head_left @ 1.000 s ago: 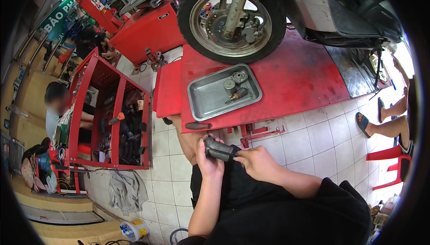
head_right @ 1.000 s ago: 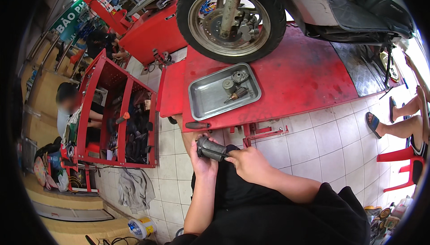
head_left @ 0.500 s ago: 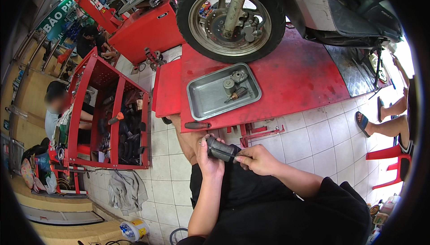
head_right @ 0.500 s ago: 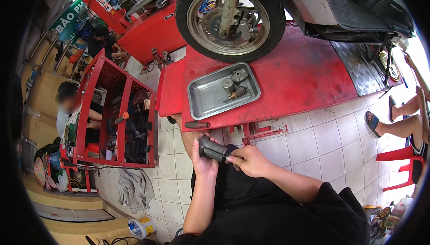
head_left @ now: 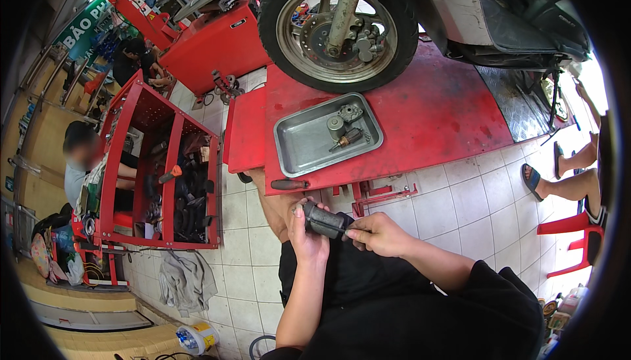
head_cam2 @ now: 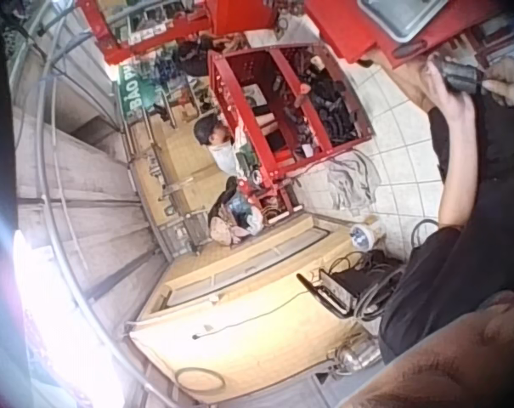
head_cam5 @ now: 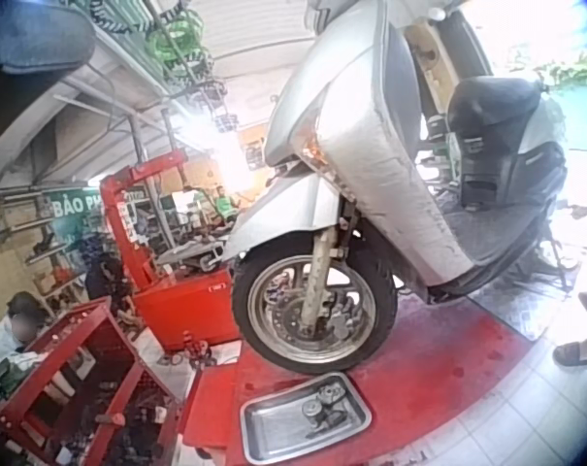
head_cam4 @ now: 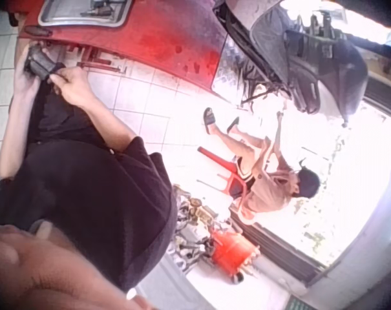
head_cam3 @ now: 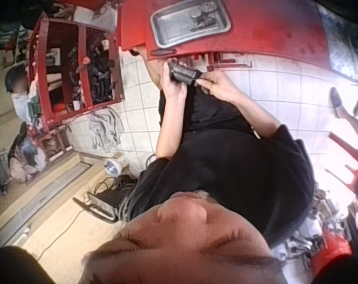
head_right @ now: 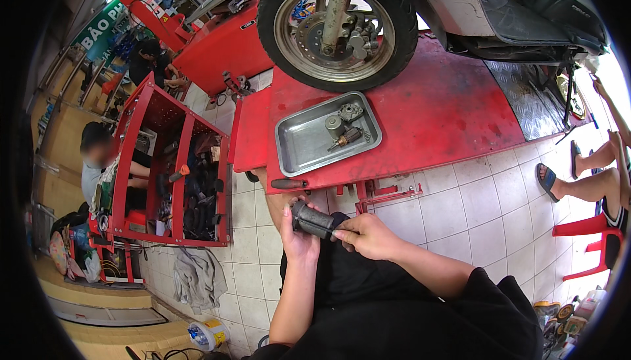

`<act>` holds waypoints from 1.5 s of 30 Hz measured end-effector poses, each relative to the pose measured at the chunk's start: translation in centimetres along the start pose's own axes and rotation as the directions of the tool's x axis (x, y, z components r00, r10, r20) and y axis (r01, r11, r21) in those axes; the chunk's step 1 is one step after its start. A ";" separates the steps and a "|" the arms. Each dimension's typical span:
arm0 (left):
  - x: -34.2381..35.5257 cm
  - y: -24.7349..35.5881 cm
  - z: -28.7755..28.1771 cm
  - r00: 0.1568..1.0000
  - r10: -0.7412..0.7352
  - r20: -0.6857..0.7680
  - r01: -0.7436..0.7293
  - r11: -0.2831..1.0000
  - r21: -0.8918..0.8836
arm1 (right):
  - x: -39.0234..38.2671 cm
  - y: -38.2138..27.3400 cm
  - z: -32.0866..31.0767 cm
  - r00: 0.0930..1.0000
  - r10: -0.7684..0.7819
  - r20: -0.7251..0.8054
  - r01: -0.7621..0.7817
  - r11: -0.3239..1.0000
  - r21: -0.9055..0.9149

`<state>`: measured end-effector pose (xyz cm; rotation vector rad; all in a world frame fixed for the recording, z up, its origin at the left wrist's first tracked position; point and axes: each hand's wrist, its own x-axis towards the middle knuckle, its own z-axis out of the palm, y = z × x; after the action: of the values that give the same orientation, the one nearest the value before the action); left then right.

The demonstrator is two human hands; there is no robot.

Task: The person sits on the floor of a workshop and uses a screwdriver to disassemble a cylindrical scooter part, likely a starter motor. They remove screws and internal components, placing them into a metal tray. The person continues to manipulate the part and its components with the tool.

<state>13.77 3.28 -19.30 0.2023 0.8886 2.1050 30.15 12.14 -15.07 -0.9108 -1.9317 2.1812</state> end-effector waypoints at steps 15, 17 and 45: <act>0.4 0.4 -0.5 0.991 -0.111 -0.069 0.094 0.973 -0.213 | -1.1 -1.9 -0.9 0.946 -0.310 -0.096 0.246 0.878 -0.411; 0.5 0.4 0.2 0.990 -0.113 -0.088 0.095 0.978 -0.188 | -0.9 -1.0 -0.5 0.900 -0.399 -0.177 0.274 0.832 -0.483; 13.7 2.6 2.9 0.974 -0.211 -0.089 0.218 0.742 0.634 | 4.1 3.6 -14.3 0.464 -0.367 -0.806 -0.103 0.882 -0.460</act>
<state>4.49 13.90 -17.62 0.4195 1.5470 1.5168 34.81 25.81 -20.25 -1.4782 -1.7778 0.7448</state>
